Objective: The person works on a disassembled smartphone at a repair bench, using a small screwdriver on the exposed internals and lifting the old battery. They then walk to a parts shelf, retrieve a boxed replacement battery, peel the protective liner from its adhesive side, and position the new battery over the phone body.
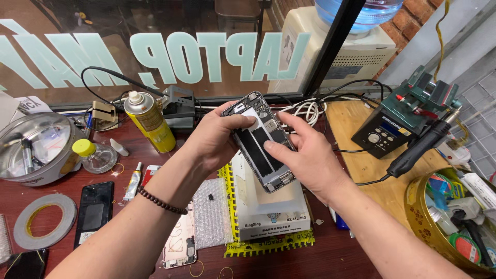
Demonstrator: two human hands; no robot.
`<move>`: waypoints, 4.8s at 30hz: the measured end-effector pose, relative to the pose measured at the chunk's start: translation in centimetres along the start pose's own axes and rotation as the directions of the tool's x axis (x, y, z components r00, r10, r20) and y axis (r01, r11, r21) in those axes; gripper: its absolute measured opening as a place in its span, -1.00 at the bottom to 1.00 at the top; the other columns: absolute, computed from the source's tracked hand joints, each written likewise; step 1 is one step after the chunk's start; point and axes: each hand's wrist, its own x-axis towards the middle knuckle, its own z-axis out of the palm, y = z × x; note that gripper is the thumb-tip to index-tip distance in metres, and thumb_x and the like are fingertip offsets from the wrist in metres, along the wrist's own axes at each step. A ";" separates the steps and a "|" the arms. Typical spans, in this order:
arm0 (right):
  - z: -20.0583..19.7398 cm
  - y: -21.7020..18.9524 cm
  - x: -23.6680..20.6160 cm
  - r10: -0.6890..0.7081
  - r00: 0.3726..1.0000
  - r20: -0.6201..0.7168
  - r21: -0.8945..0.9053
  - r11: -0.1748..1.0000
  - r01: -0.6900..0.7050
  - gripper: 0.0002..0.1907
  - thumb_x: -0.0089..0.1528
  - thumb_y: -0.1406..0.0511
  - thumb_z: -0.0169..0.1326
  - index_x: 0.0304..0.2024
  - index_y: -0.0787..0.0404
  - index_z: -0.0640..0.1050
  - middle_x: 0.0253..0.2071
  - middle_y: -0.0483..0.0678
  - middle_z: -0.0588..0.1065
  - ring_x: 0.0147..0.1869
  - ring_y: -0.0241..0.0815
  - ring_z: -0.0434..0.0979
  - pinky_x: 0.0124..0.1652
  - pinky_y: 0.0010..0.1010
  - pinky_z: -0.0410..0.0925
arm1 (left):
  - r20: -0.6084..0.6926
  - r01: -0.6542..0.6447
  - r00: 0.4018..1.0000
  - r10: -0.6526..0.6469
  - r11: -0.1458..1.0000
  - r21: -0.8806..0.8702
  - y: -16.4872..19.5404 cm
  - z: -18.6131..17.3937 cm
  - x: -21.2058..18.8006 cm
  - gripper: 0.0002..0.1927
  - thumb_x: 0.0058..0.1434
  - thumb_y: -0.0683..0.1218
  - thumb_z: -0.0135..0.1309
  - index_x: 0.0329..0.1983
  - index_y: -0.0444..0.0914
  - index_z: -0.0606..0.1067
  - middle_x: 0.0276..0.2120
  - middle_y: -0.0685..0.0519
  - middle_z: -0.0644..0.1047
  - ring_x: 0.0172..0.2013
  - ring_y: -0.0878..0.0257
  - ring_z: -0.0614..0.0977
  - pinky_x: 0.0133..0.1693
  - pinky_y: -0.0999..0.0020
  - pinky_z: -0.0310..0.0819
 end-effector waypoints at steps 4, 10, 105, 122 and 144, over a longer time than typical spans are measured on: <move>-1.0 0.2 -1.0 0.093 0.993 0.070 0.202 0.974 -0.105 -0.63 0.31 0.36 0.03 0.16 0.34 0.51 -0.17 -0.06 0.63 -0.21 -0.40 0.60 -0.25 -0.53 0.47 | -0.001 0.004 1.000 -0.004 1.000 0.002 -0.5 1.4 -0.4 -0.64 0.09 -0.39 0.08 -0.01 -0.35 0.50 -0.24 -0.03 0.60 -0.25 0.17 0.66 -0.10 0.20 0.64; -1.8 1.3 -2.1 0.127 0.991 0.042 0.235 0.963 -0.133 -0.70 0.30 0.39 0.04 0.08 0.32 0.56 -0.21 -0.05 0.63 -0.23 -0.37 0.59 -0.24 -0.51 0.46 | -0.067 0.035 0.997 -0.031 0.997 0.070 -1.3 2.2 -0.3 -0.62 0.08 -0.38 0.09 0.00 -0.34 0.52 -0.25 -0.03 0.61 -0.28 0.20 0.66 -0.14 0.22 0.63; 161.0 -39.1 -84.3 -0.079 -0.980 0.183 -0.285 0.950 -0.130 -0.17 0.24 -0.30 -0.25 0.17 0.16 0.52 0.09 0.02 0.53 0.14 -0.02 0.49 0.10 0.07 0.32 | -0.305 -0.220 -0.894 0.328 0.272 0.937 45.8 -45.5 -159.3 -0.57 0.13 0.19 0.18 -0.08 -0.18 0.53 -0.26 0.09 0.55 -0.20 0.23 0.58 -0.17 0.18 0.54; 167.5 -39.1 -142.3 -0.101 -0.906 -0.410 -0.314 0.949 0.036 -0.09 0.22 -0.27 -0.14 0.32 0.27 0.39 0.37 0.17 0.37 0.42 0.08 0.35 0.31 0.09 0.25 | 0.031 0.020 -0.999 -0.025 0.341 0.940 26.6 -28.9 -203.6 -0.51 0.07 0.20 0.26 -0.07 -0.18 0.52 -0.21 0.08 0.49 -0.15 0.20 0.55 -0.10 0.12 0.51; 138.0 -28.2 -189.2 -0.054 -0.449 -0.892 -0.217 0.922 0.320 -0.20 0.31 -0.21 -0.16 0.26 0.28 0.45 0.23 0.06 0.45 0.27 -0.04 0.41 0.22 -0.11 0.29 | 0.524 0.332 -0.737 -0.427 0.447 0.831 -7.1 -1.9 -218.0 -0.59 0.14 0.15 0.20 -0.13 -0.22 0.53 -0.23 0.05 0.51 -0.17 0.17 0.55 -0.13 0.17 0.48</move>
